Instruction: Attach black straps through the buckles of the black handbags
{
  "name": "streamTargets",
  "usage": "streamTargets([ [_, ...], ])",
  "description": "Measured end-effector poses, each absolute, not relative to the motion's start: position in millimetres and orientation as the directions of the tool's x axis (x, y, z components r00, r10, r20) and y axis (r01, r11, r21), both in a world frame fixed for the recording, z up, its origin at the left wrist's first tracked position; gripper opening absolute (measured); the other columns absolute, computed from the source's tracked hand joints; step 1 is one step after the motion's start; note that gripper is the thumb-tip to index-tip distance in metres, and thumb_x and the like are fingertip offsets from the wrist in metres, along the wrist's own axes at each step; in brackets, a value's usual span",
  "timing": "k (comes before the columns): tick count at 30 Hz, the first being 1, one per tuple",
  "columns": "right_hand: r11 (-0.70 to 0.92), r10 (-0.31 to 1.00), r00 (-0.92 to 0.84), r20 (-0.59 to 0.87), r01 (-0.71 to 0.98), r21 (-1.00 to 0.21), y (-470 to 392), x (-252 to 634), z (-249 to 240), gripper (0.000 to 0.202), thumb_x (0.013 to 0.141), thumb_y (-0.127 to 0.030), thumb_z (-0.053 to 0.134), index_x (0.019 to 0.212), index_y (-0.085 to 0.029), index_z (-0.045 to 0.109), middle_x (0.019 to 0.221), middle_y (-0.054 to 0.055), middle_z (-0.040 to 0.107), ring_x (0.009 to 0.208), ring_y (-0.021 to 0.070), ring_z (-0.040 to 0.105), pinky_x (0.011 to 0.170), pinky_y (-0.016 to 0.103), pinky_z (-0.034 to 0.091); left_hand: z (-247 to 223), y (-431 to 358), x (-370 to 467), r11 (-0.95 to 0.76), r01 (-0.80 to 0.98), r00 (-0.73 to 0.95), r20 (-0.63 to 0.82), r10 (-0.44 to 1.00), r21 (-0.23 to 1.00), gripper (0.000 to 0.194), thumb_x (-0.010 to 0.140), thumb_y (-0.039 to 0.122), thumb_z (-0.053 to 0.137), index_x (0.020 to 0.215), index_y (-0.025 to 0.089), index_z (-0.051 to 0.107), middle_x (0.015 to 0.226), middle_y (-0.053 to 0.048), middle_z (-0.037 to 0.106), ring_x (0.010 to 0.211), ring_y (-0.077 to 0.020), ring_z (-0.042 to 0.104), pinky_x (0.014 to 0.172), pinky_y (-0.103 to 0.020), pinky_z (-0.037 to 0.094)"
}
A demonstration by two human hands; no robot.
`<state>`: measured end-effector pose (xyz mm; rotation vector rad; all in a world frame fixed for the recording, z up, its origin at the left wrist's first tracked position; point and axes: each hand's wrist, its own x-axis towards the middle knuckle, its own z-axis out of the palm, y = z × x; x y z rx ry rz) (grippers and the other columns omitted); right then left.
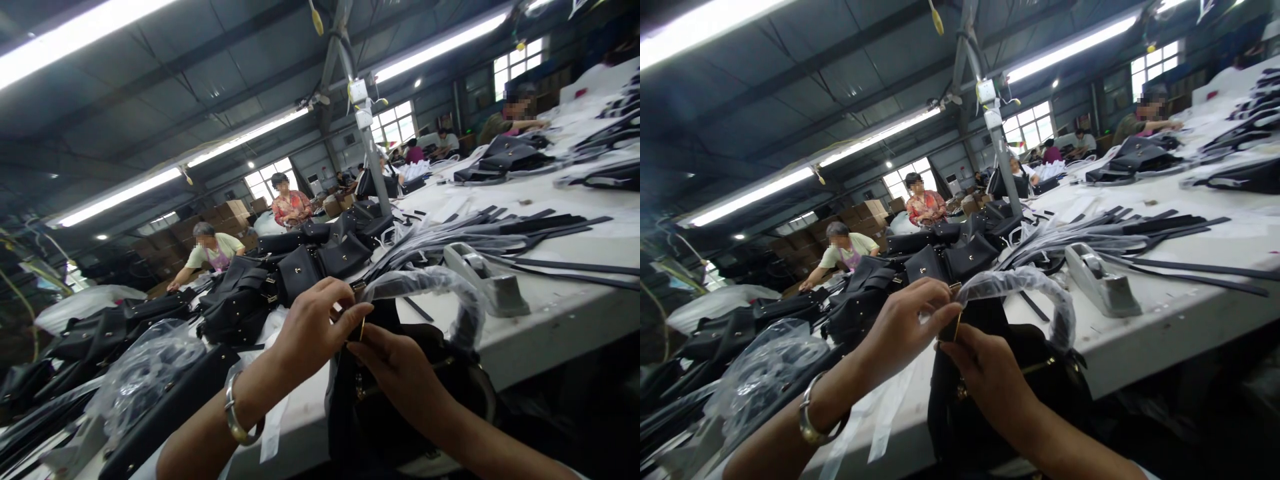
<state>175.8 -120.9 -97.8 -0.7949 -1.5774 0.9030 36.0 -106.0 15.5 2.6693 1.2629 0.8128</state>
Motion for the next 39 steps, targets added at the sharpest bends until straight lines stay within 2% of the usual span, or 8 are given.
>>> streamTargets([
  [6, 0.465, 0.875, -0.167, 0.454, 0.032, -0.885, -124.5, 180.5, -91.6, 0.019, 0.096, -0.034, 0.055, 0.089, -0.021, 0.066, 0.075, -0.002, 0.066, 0.065, 0.0138, 0.055, 0.061, 0.024, 0.039, 14.0, -88.1, 44.9, -0.441, 0.484, 0.444, 0.222, 0.868, 0.756, 0.029, 0.086, 0.038, 0.070, 0.102, 0.015, 0.067, 0.094, -0.008, 0.075, 0.083, -0.0193, 0.069, 0.074, -0.028, 0.052],
  [9, 0.433, 0.888, -0.169, 0.428, -0.010, -0.901, -124.5, 182.5, -93.1, 0.020, 0.096, -0.035, 0.054, 0.095, -0.021, 0.069, 0.078, -0.001, 0.068, 0.067, 0.0147, 0.056, 0.062, 0.025, 0.040, 16.1, -85.4, 47.3, -0.290, 0.418, 0.440, 0.088, 0.894, 0.861, 0.032, 0.087, 0.042, 0.068, 0.098, 0.012, 0.072, 0.089, -0.008, 0.075, 0.077, -0.0170, 0.068, 0.070, -0.025, 0.049],
  [16, 0.408, 0.888, -0.178, 0.424, -0.123, -0.905, -123.4, 179.5, -100.5, 0.019, 0.093, -0.034, 0.059, 0.088, -0.018, 0.068, 0.072, -0.002, 0.062, 0.065, 0.0126, 0.050, 0.060, 0.024, 0.039, 12.8, -94.8, 53.7, -0.181, 0.382, 0.454, -0.014, 0.891, 0.907, 0.041, 0.086, 0.051, 0.067, 0.087, 0.011, 0.077, 0.077, -0.007, 0.073, 0.070, -0.0154, 0.065, 0.065, -0.023, 0.046],
  [20, 0.255, 0.921, -0.221, 0.321, -0.281, -0.925, -126.5, 178.7, -97.3, 0.025, 0.090, -0.041, 0.063, 0.091, -0.017, 0.069, 0.074, -0.001, 0.064, 0.066, 0.0127, 0.052, 0.061, 0.023, 0.041, 14.6, -102.5, 57.6, -0.123, 0.284, 0.437, -0.014, 0.899, 0.951, 0.041, 0.087, 0.051, 0.067, 0.087, 0.011, 0.078, 0.078, -0.008, 0.073, 0.075, -0.0164, 0.067, 0.070, -0.023, 0.048],
  [26, 0.142, 0.936, -0.246, 0.253, -0.394, -0.908, -125.8, 183.2, -94.1, 0.030, 0.085, -0.046, 0.069, 0.088, -0.016, 0.073, 0.075, 0.000, 0.068, 0.065, 0.0114, 0.053, 0.062, 0.023, 0.042, 14.7, -105.2, 52.4, -0.186, 0.271, 0.551, 0.006, 0.835, 0.944, 0.033, 0.089, 0.042, 0.068, 0.108, 0.015, 0.075, 0.090, -0.007, 0.074, 0.088, -0.0198, 0.067, 0.079, -0.026, 0.049],
  [30, 0.145, 0.942, -0.234, 0.243, -0.368, -0.918, -123.8, 182.5, -98.2, 0.032, 0.086, -0.047, 0.069, 0.093, -0.016, 0.075, 0.081, 0.002, 0.071, 0.069, 0.0131, 0.057, 0.063, 0.023, 0.044, 6.5, -102.5, 49.7, -0.233, 0.260, 0.567, 0.047, 0.823, 0.937, 0.032, 0.087, 0.034, 0.072, 0.115, 0.017, 0.073, 0.095, -0.006, 0.075, 0.096, -0.0221, 0.068, 0.086, -0.029, 0.049],
  [34, 0.191, 0.923, -0.264, 0.280, -0.318, -0.929, -121.6, 184.1, -102.0, 0.036, 0.089, -0.047, 0.065, 0.108, -0.018, 0.073, 0.095, 0.004, 0.074, 0.083, 0.0187, 0.064, 0.071, 0.026, 0.049, 0.0, -104.1, 52.7, -0.239, 0.223, 0.508, 0.097, 0.856, 0.945, 0.030, 0.086, 0.034, 0.073, 0.106, 0.012, 0.075, 0.093, -0.008, 0.076, 0.089, -0.0216, 0.070, 0.079, -0.028, 0.051],
  [39, 0.341, 0.921, -0.192, 0.339, -0.020, -0.940, -121.6, 206.4, -94.8, 0.035, 0.092, -0.049, 0.059, 0.103, -0.020, 0.072, 0.090, 0.005, 0.075, 0.086, 0.0220, 0.068, 0.077, 0.029, 0.051, -4.5, -106.8, 49.9, -0.221, 0.176, 0.444, 0.123, 0.887, 0.959, 0.031, 0.084, 0.035, 0.075, 0.104, 0.011, 0.073, 0.096, -0.010, 0.077, 0.086, -0.0210, 0.072, 0.081, -0.029, 0.053],
])
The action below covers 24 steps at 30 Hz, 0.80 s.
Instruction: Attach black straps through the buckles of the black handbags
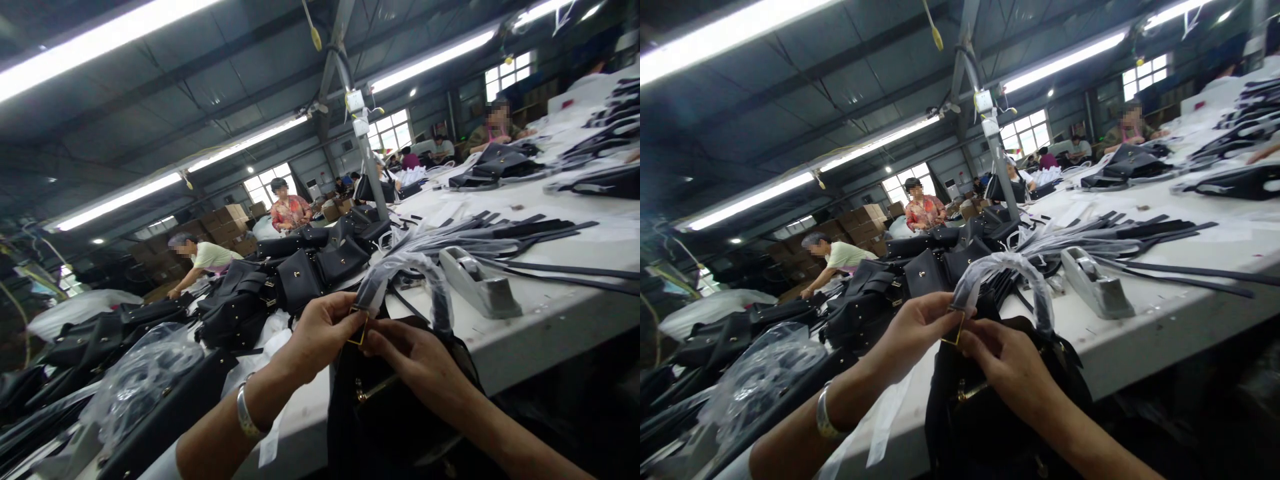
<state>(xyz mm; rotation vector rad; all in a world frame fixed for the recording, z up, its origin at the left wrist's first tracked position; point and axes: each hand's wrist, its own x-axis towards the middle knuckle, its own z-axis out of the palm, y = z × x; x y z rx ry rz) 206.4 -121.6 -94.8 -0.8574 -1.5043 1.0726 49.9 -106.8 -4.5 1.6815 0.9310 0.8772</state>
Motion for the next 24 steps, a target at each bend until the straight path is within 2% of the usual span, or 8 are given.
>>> streamTargets([
  [3, 0.398, 0.917, -0.032, 0.397, 0.080, -0.914, -119.8, 217.0, -84.2, 0.036, 0.093, -0.053, 0.054, 0.108, -0.022, 0.066, 0.092, 0.004, 0.073, 0.085, 0.0204, 0.069, 0.077, 0.029, 0.053, -11.4, -105.3, 46.4, -0.186, 0.132, 0.389, 0.122, 0.913, 0.974, 0.040, 0.081, 0.032, 0.078, 0.114, 0.014, 0.064, 0.094, -0.009, 0.077, 0.087, -0.0211, 0.073, 0.083, -0.031, 0.053],
  [6, 0.428, 0.902, 0.019, 0.431, 0.080, -0.900, -112.0, 216.9, -72.8, 0.036, 0.089, -0.051, 0.059, 0.110, -0.023, 0.064, 0.095, 0.004, 0.072, 0.084, 0.0200, 0.070, 0.072, 0.028, 0.054, -21.0, -104.9, 47.3, -0.171, 0.129, 0.341, 0.118, 0.933, 0.977, 0.041, 0.078, 0.033, 0.081, 0.109, 0.014, 0.061, 0.087, -0.008, 0.077, 0.082, -0.0199, 0.073, 0.075, -0.027, 0.052],
  [10, 0.409, 0.913, -0.001, 0.409, 0.037, -0.912, -99.0, 213.0, -61.5, 0.026, 0.080, -0.045, 0.069, 0.081, -0.019, 0.070, 0.080, 0.003, 0.072, 0.073, 0.0188, 0.067, 0.065, 0.027, 0.053, -30.2, -111.6, 51.8, -0.125, 0.117, 0.319, 0.082, 0.944, 0.985, 0.041, 0.076, 0.038, 0.082, 0.102, 0.012, 0.062, 0.084, -0.008, 0.076, 0.077, -0.0185, 0.072, 0.073, -0.026, 0.052],
  [14, 0.397, 0.916, 0.072, 0.395, -0.018, -0.917, -96.3, 213.5, -56.1, 0.027, 0.075, -0.044, 0.076, 0.069, -0.018, 0.070, 0.068, 0.000, 0.069, 0.067, 0.0160, 0.062, 0.065, 0.026, 0.050, -35.9, -120.9, 47.8, -0.110, 0.160, 0.382, 0.041, 0.923, 0.981, 0.039, 0.083, 0.045, 0.074, 0.103, 0.011, 0.068, 0.092, -0.009, 0.074, 0.079, -0.0170, 0.069, 0.073, -0.025, 0.049],
  [17, 0.322, 0.946, 0.086, 0.312, -0.154, -0.934, -98.3, 212.0, -57.6, 0.030, 0.072, -0.046, 0.080, 0.070, -0.017, 0.071, 0.068, 0.001, 0.070, 0.065, 0.0158, 0.062, 0.063, 0.026, 0.050, -40.1, -124.7, 41.7, -0.072, 0.157, 0.422, -0.001, 0.906, 0.985, 0.039, 0.085, 0.049, 0.070, 0.097, 0.012, 0.070, 0.088, -0.007, 0.070, 0.074, -0.0142, 0.064, 0.069, -0.024, 0.046],
  [20, 0.200, 0.980, 0.045, 0.196, -0.298, -0.933, -98.6, 209.7, -63.7, 0.035, 0.071, -0.049, 0.081, 0.079, -0.016, 0.074, 0.072, 0.003, 0.072, 0.063, 0.0169, 0.063, 0.059, 0.027, 0.049, -43.3, -125.9, 39.4, -0.059, 0.083, 0.406, 0.020, 0.914, 0.995, 0.037, 0.086, 0.049, 0.068, 0.088, 0.012, 0.067, 0.078, -0.002, 0.064, 0.066, -0.0111, 0.057, 0.066, -0.023, 0.043],
  [24, 0.158, 0.987, 0.023, 0.158, -0.309, -0.938, -98.4, 211.3, -69.9, 0.039, 0.076, -0.054, 0.076, 0.085, -0.016, 0.075, 0.071, 0.005, 0.070, 0.066, 0.0187, 0.063, 0.060, 0.029, 0.049, -45.5, -125.8, 41.6, -0.085, 0.081, 0.353, 0.051, 0.934, 0.993, 0.036, 0.088, 0.049, 0.064, 0.080, 0.014, 0.062, 0.068, 0.002, 0.056, 0.057, -0.0083, 0.047, 0.057, -0.021, 0.035],
])
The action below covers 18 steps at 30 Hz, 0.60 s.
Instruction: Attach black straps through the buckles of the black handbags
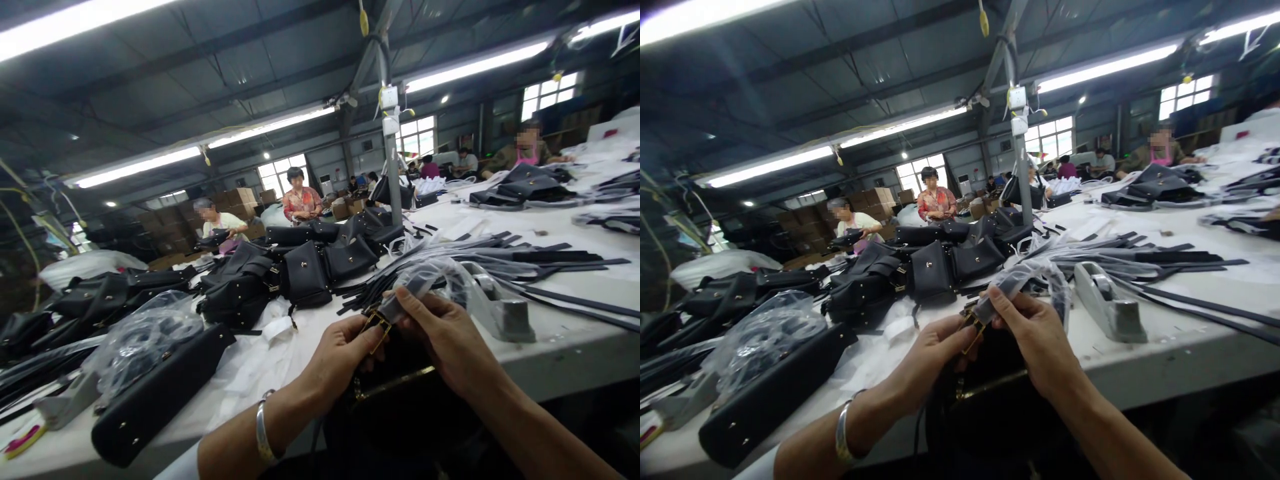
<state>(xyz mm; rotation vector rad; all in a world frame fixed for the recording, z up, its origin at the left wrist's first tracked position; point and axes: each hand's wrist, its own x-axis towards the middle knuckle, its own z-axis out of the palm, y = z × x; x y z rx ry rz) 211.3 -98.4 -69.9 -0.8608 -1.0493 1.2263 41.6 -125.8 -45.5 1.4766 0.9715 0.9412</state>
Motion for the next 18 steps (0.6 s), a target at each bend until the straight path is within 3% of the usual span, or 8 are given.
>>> streamTargets([
  [5, 0.208, 0.974, -0.090, 0.207, -0.007, -0.978, -102.0, 217.6, -71.4, 0.046, 0.081, -0.061, 0.067, 0.071, -0.017, 0.073, 0.072, 0.005, 0.072, 0.071, 0.0209, 0.065, 0.067, 0.031, 0.049, -48.8, -124.6, 43.9, -0.179, 0.123, 0.355, 0.125, 0.926, 0.976, 0.038, 0.091, 0.049, 0.060, 0.078, 0.014, 0.062, 0.066, 0.002, 0.053, 0.055, -0.0082, 0.044, 0.053, -0.022, 0.033],
  [9, 0.239, 0.965, -0.142, 0.220, 0.133, -0.962, -104.9, 219.3, -77.0, 0.046, 0.084, -0.061, 0.064, 0.080, -0.017, 0.075, 0.072, 0.004, 0.073, 0.073, 0.0214, 0.065, 0.069, 0.031, 0.049, -55.0, -122.6, 42.8, -0.230, 0.130, 0.386, 0.164, 0.908, 0.965, 0.034, 0.091, 0.047, 0.061, 0.084, 0.014, 0.063, 0.072, 0.000, 0.060, 0.057, -0.0084, 0.051, 0.053, -0.020, 0.038],
  [14, 0.163, 0.968, -0.184, 0.173, -0.068, -0.984, -110.2, 213.5, -88.6, 0.042, 0.088, -0.055, 0.064, 0.104, -0.018, 0.075, 0.094, 0.007, 0.077, 0.087, 0.0240, 0.070, 0.074, 0.031, 0.054, -65.9, -118.8, 40.2, -0.156, 0.038, 0.330, 0.135, 0.934, 0.987, 0.037, 0.085, 0.041, 0.071, 0.103, 0.017, 0.050, 0.081, -0.004, 0.071, 0.061, -0.0131, 0.064, 0.056, -0.022, 0.048],
  [18, 0.136, 0.971, -0.163, 0.176, -0.230, -0.964, -118.3, 200.4, -99.5, 0.047, 0.089, -0.052, 0.064, 0.125, -0.023, 0.066, 0.127, 0.009, 0.068, 0.114, 0.0259, 0.065, 0.099, 0.037, 0.051, -70.8, -116.3, 44.2, -0.300, 0.003, 0.171, 0.295, 0.940, 0.954, 0.036, 0.085, 0.034, 0.072, 0.113, 0.020, 0.053, 0.097, -0.005, 0.070, 0.075, -0.0162, 0.068, 0.063, -0.025, 0.053],
])
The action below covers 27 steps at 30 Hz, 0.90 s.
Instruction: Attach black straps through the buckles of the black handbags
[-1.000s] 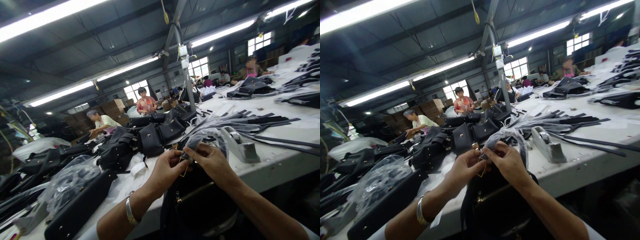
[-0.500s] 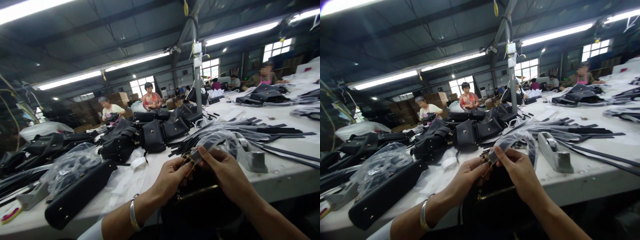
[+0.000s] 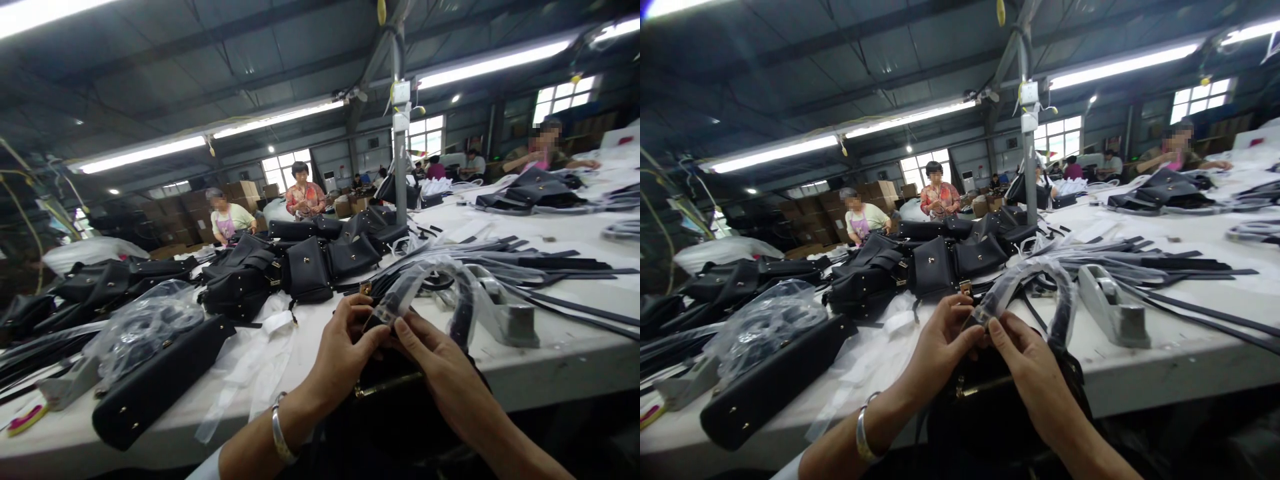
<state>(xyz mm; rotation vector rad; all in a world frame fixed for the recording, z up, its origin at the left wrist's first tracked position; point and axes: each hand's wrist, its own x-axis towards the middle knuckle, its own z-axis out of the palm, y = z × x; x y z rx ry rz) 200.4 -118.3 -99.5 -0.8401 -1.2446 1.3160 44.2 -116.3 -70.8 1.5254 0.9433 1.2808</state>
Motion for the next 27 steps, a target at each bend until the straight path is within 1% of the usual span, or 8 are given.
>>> streamTargets([
  [2, 0.118, 0.970, -0.179, 0.164, -0.244, -0.962, -124.4, 191.3, -103.7, 0.055, 0.084, -0.052, 0.070, 0.131, -0.025, 0.061, 0.136, 0.009, 0.063, 0.124, 0.0265, 0.059, 0.109, 0.040, 0.045, -72.9, -114.8, 47.7, -0.354, 0.035, 0.108, 0.348, 0.931, 0.935, 0.029, 0.084, 0.031, 0.072, 0.109, 0.020, 0.061, 0.101, -0.004, 0.070, 0.088, -0.0182, 0.068, 0.074, -0.027, 0.054],
  [4, 0.083, 0.949, -0.274, 0.159, -0.270, -0.959, -130.5, 182.0, -106.2, 0.062, 0.078, -0.052, 0.075, 0.132, -0.024, 0.060, 0.135, 0.011, 0.064, 0.125, 0.0284, 0.059, 0.109, 0.043, 0.044, -75.2, -113.4, 51.0, -0.385, 0.090, 0.065, 0.380, 0.923, 0.919, 0.021, 0.083, 0.029, 0.073, 0.101, 0.019, 0.068, 0.100, -0.004, 0.071, 0.095, -0.0195, 0.066, 0.085, -0.029, 0.051],
  [6, 0.063, 0.916, -0.361, 0.177, -0.307, -0.950, -134.7, 174.3, -107.3, 0.063, 0.076, -0.050, 0.078, 0.129, -0.021, 0.062, 0.128, 0.012, 0.068, 0.119, 0.0297, 0.063, 0.106, 0.044, 0.047, -76.9, -112.7, 53.4, -0.391, 0.121, 0.045, 0.388, 0.921, 0.913, 0.018, 0.084, 0.030, 0.072, 0.098, 0.019, 0.070, 0.098, -0.005, 0.072, 0.093, -0.0202, 0.066, 0.085, -0.030, 0.051],
  [9, 0.098, 0.914, -0.346, 0.213, -0.322, -0.942, -135.8, 168.8, -109.4, 0.051, 0.079, -0.049, 0.075, 0.118, -0.018, 0.069, 0.114, 0.011, 0.074, 0.108, 0.0297, 0.067, 0.100, 0.043, 0.051, -75.8, -113.4, 54.7, -0.441, 0.174, 0.069, 0.436, 0.897, 0.880, 0.013, 0.087, 0.030, 0.070, 0.091, 0.018, 0.073, 0.096, -0.007, 0.071, 0.093, -0.0215, 0.065, 0.086, -0.032, 0.051],
  [13, 0.140, 0.921, -0.322, 0.218, -0.250, -0.958, -132.2, 170.1, -116.9, 0.043, 0.085, -0.050, 0.067, 0.105, -0.013, 0.074, 0.091, 0.009, 0.076, 0.087, 0.0282, 0.070, 0.081, 0.039, 0.056, -68.5, -115.7, 52.2, -0.575, 0.329, 0.139, 0.564, 0.814, 0.749, 0.005, 0.084, 0.018, 0.071, 0.082, 0.019, 0.075, 0.106, -0.007, 0.068, 0.106, -0.0220, 0.062, 0.097, -0.033, 0.047],
  [18, 0.204, 0.935, -0.276, 0.224, -0.099, -0.974, -132.0, 174.3, -121.8, 0.032, 0.087, -0.043, 0.065, 0.098, -0.015, 0.075, 0.080, 0.005, 0.074, 0.075, 0.0235, 0.067, 0.068, 0.031, 0.052, -58.9, -118.1, 41.0, -0.603, 0.449, 0.244, 0.559, 0.792, 0.660, 0.021, 0.088, 0.016, 0.067, 0.107, 0.023, 0.073, 0.104, -0.005, 0.072, 0.096, -0.0197, 0.067, 0.087, -0.029, 0.052],
  [23, 0.236, 0.933, -0.269, 0.238, -0.042, -0.971, -132.3, 176.0, -117.7, 0.025, 0.086, -0.035, 0.062, 0.095, -0.017, 0.076, 0.079, 0.003, 0.074, 0.074, 0.0234, 0.067, 0.067, 0.029, 0.050, -48.7, -114.7, 30.4, -0.670, 0.551, 0.397, 0.550, 0.735, 0.497, 0.021, 0.093, 0.016, 0.058, 0.103, 0.023, 0.075, 0.104, -0.007, 0.073, 0.096, -0.0207, 0.068, 0.082, -0.027, 0.053],
  [27, 0.231, 0.931, -0.287, 0.227, -0.020, -0.973, -129.0, 179.5, -120.1, 0.025, 0.087, -0.033, 0.061, 0.098, -0.017, 0.076, 0.081, 0.004, 0.074, 0.077, 0.0244, 0.067, 0.068, 0.030, 0.051, -46.1, -113.6, 27.5, -0.698, 0.662, 0.514, 0.513, 0.688, 0.272, 0.023, 0.095, 0.014, 0.051, 0.104, 0.021, 0.071, 0.101, -0.008, 0.070, 0.089, -0.0200, 0.066, 0.077, -0.027, 0.051],
])
